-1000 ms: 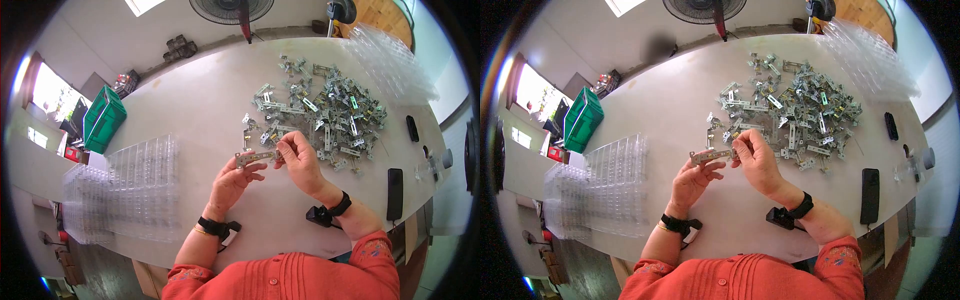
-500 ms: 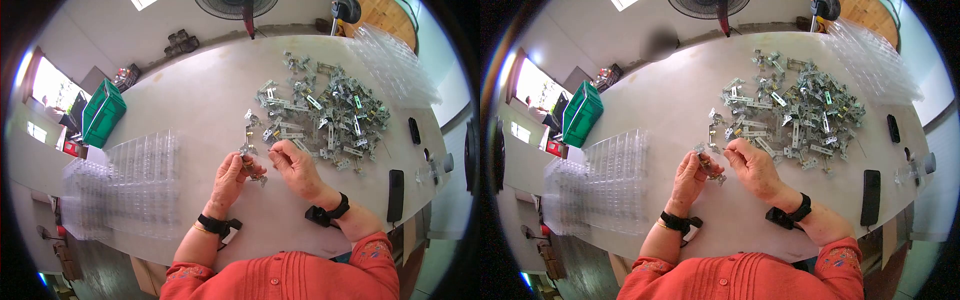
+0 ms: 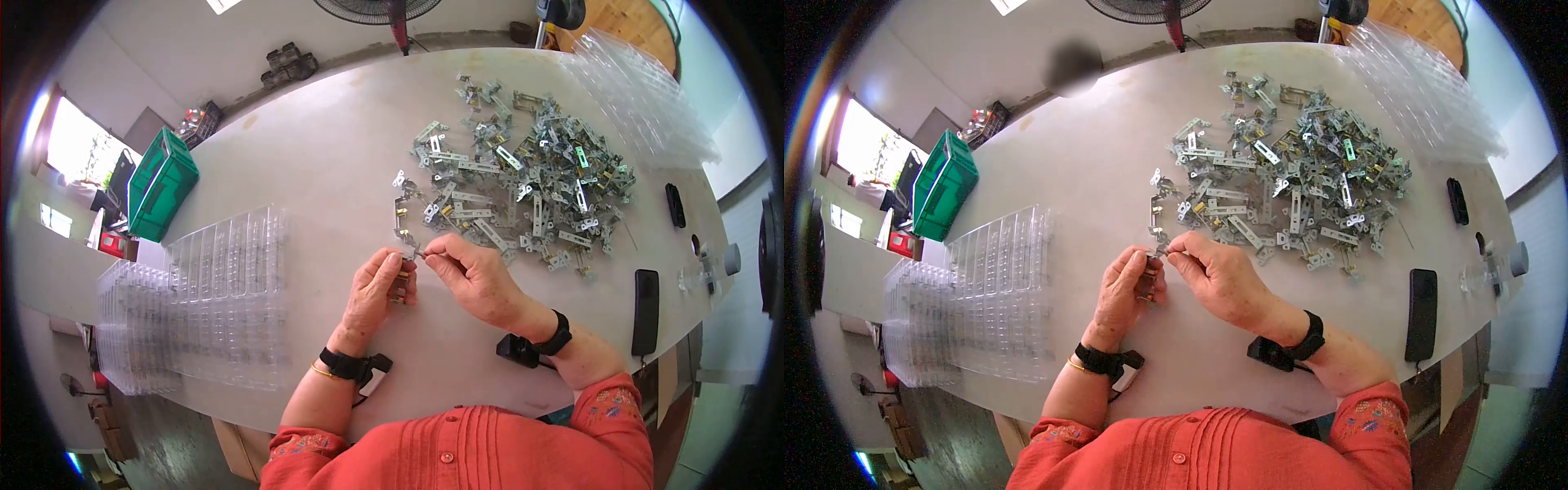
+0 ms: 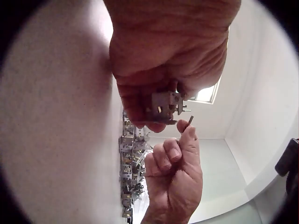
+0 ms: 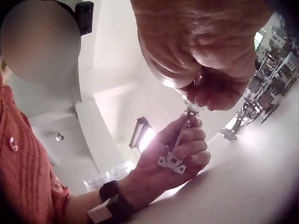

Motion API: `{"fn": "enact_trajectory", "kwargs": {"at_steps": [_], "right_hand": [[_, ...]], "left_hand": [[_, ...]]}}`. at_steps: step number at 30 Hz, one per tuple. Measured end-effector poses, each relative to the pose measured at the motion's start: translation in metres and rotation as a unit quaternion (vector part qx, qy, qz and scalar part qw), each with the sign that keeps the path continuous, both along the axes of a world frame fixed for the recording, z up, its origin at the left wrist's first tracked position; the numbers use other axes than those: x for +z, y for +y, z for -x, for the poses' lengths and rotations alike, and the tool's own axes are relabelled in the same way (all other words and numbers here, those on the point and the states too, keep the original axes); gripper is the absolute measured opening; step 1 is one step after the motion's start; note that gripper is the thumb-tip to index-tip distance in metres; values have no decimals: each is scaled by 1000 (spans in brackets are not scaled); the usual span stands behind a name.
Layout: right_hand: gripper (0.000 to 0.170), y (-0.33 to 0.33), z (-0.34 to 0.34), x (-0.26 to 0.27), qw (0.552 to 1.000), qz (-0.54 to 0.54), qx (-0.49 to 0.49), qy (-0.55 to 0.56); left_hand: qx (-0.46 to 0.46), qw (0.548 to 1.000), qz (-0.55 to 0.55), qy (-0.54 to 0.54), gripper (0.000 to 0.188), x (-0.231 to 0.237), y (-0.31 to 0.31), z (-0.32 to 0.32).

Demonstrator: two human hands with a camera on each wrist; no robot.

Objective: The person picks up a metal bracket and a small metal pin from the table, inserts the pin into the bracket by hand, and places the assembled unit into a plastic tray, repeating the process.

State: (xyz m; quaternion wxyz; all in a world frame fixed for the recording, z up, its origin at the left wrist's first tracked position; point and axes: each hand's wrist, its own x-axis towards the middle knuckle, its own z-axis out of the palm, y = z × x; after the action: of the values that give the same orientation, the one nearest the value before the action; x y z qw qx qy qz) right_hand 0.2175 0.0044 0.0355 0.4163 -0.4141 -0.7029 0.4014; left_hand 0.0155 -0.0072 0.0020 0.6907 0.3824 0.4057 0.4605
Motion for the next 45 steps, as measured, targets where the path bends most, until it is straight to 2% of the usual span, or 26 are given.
{"fn": "enact_trajectory", "kwargs": {"at_steps": [6,8,10,15,21,23,26,29,31,32,33,35,38,45], "right_hand": [[14,-1,-3,7,999,12,3,-46],[18,-1,-2,8,998,58,5,-8],[18,-1,-2,8,997,71,14,-3],[17,0,-2,2,993,104,56,8],[11,0,-4,2,998,32,41,-31],[12,1,-5,1,997,-38,13,-66],[11,0,-4,7,999,-31,17,-24],[9,1,-3,6,996,-70,-34,34],[8,2,-3,9,996,-34,-33,74],[7,2,-4,9,993,2,-32,114],[7,3,-5,9,993,0,-33,114],[8,4,-7,8,997,34,-44,45],[9,1,-7,11,999,-3,-32,-11],[10,1,-5,4,999,14,-17,-34]], "left_hand": [[1,999,-8,35,29,2,0,-2],[0,999,-17,51,29,1,-1,-1],[-42,995,-39,86,29,0,-1,0],[-53,992,-62,95,31,2,-2,-2],[-85,986,-80,119,31,-1,-3,-1],[-88,986,-76,121,32,1,-3,-3],[-115,974,-95,170,33,4,-4,-4],[-142,974,-79,161,34,0,-5,-3],[-71,996,8,53,32,2,-6,-3],[-72,996,8,53,32,1,-4,-2],[-56,998,8,7,32,-1,-2,0],[-17,999,7,-41,32,-3,1,0],[-10,996,-1,-87,32,-2,3,1],[-14,992,-27,-119,32,-6,4,1]]}}
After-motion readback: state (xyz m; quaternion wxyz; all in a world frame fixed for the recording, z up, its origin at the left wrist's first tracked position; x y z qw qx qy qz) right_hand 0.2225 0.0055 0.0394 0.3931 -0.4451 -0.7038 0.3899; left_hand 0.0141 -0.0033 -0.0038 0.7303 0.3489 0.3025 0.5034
